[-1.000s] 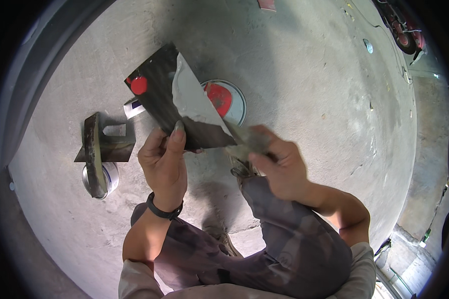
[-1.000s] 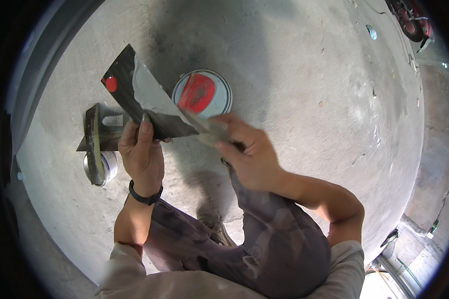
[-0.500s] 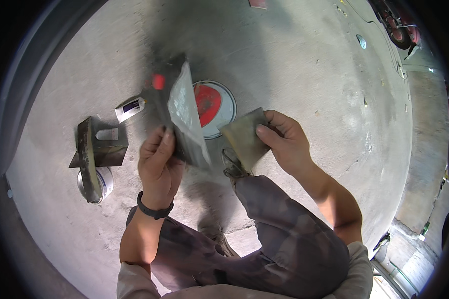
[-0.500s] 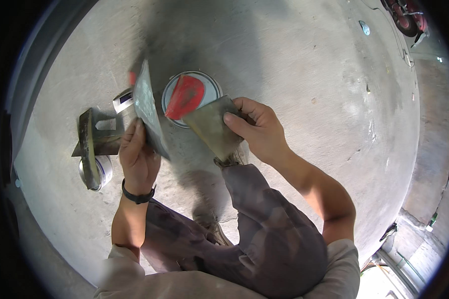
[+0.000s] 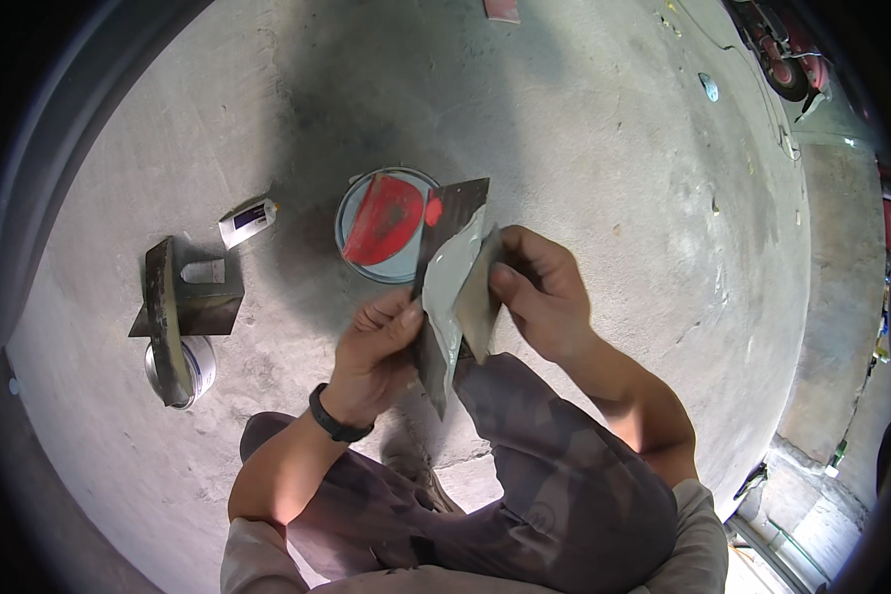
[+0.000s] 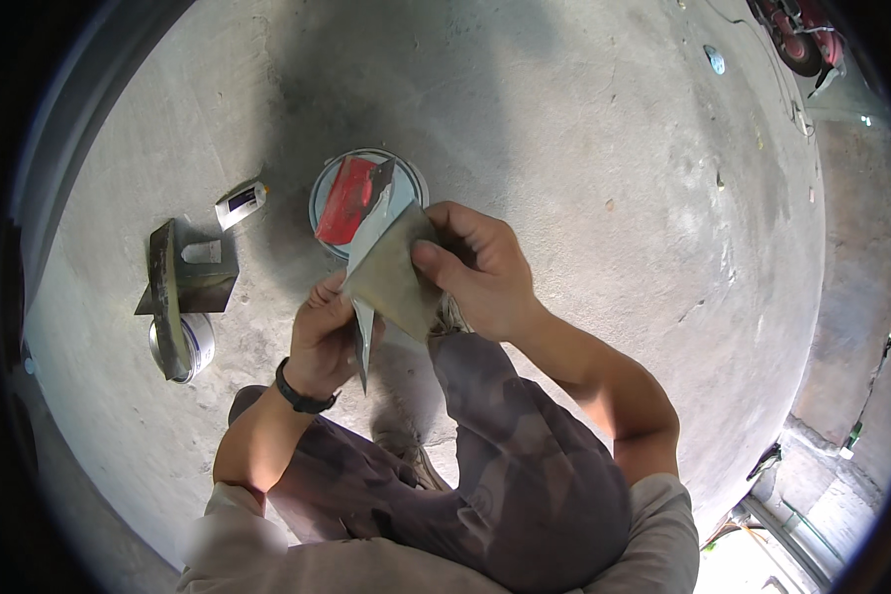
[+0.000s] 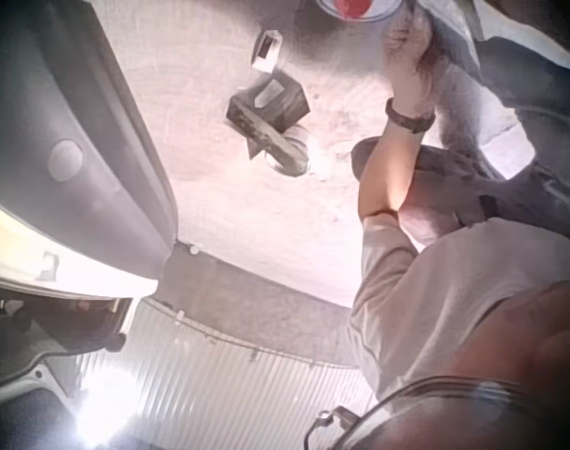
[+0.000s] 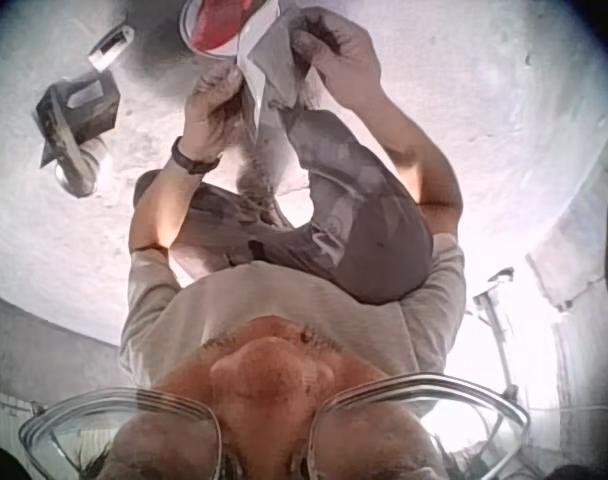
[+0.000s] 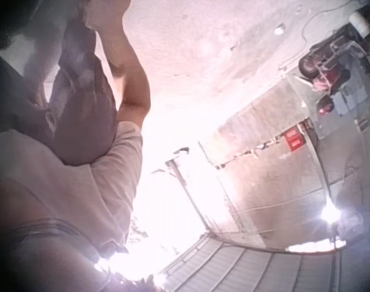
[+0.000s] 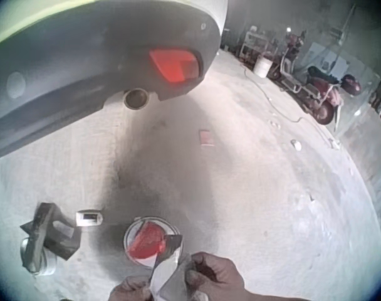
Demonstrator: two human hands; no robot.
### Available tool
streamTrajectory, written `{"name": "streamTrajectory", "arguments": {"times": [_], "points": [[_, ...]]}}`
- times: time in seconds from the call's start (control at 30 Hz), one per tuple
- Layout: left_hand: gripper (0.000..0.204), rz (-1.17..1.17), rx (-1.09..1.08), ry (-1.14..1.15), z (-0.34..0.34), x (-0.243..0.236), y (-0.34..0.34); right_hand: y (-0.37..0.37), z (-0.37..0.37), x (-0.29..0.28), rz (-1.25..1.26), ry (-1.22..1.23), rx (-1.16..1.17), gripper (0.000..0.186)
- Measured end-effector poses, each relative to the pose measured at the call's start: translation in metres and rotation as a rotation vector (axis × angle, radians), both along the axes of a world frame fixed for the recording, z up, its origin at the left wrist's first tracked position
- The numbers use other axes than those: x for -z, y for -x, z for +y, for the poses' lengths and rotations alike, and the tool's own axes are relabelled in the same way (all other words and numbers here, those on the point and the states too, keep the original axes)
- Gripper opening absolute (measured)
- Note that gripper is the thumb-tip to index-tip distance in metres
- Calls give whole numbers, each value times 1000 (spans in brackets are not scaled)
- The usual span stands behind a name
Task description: The person applies body filler to the rear quarter panel and front bumper of a white car using a spreader and sanding block. They spread the filler over taped-off areas, then sand the surface to smooth it.
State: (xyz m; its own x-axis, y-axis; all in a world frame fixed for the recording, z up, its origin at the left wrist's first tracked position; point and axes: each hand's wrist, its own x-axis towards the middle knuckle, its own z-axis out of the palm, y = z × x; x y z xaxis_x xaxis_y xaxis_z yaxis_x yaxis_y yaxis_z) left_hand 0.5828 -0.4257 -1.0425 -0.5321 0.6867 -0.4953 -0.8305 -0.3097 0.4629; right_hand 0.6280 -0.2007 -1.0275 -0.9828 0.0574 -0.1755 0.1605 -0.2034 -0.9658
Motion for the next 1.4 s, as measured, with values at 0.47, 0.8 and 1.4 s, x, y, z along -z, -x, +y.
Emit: {"name": "streamTrajectory", "arguments": {"times": [0.47,0.8,1.4], "points": [[32,210,-25,-184,-32,15,34,-7,31,-9,-213,173,-175,38],[25,214,-87,-130,-25,8,29,3,19,-14,-101,379,357,25],[25,153,-310,-135,-14,9,12,-18,-18,6,462,-583,198,16]]}}
